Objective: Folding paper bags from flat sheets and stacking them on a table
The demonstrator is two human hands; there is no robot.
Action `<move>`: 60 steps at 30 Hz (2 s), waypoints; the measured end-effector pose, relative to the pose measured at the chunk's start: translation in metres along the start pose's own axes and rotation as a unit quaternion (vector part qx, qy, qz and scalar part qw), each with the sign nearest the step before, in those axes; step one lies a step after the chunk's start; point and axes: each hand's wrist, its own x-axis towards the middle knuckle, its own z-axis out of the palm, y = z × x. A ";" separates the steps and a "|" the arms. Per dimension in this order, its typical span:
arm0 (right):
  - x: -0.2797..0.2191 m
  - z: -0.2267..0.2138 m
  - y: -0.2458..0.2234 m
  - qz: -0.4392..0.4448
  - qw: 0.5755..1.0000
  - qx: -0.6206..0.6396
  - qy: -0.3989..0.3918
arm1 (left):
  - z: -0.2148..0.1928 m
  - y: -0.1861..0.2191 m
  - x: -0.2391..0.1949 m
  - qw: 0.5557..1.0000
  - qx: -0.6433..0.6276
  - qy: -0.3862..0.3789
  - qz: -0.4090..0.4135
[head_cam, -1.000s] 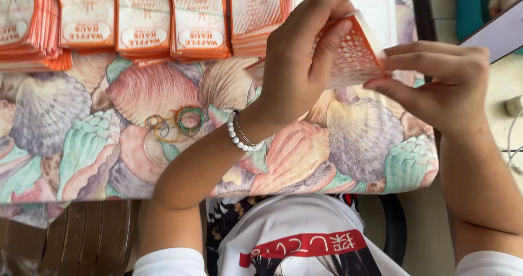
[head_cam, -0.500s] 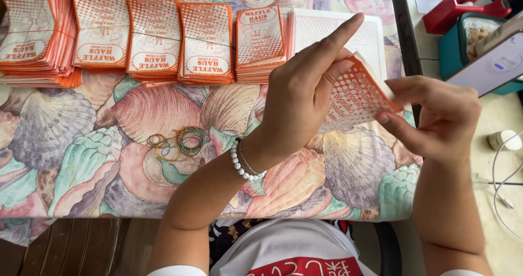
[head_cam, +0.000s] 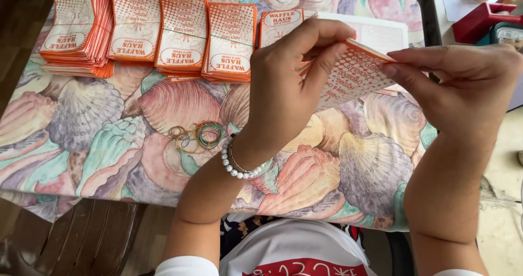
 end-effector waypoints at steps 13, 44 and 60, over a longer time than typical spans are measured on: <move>-0.001 0.001 0.010 -0.001 1.000 -0.022 -0.015 | 0.002 -0.016 0.003 0.997 -0.040 -0.031 -0.057; -0.004 0.032 0.028 -0.124 0.977 -0.170 -0.042 | 0.013 -0.070 -0.058 0.976 -0.019 -0.056 -0.209; -0.086 0.105 0.015 -0.375 0.885 -0.247 -0.124 | -0.022 -0.078 -0.151 0.922 -0.045 0.012 -0.384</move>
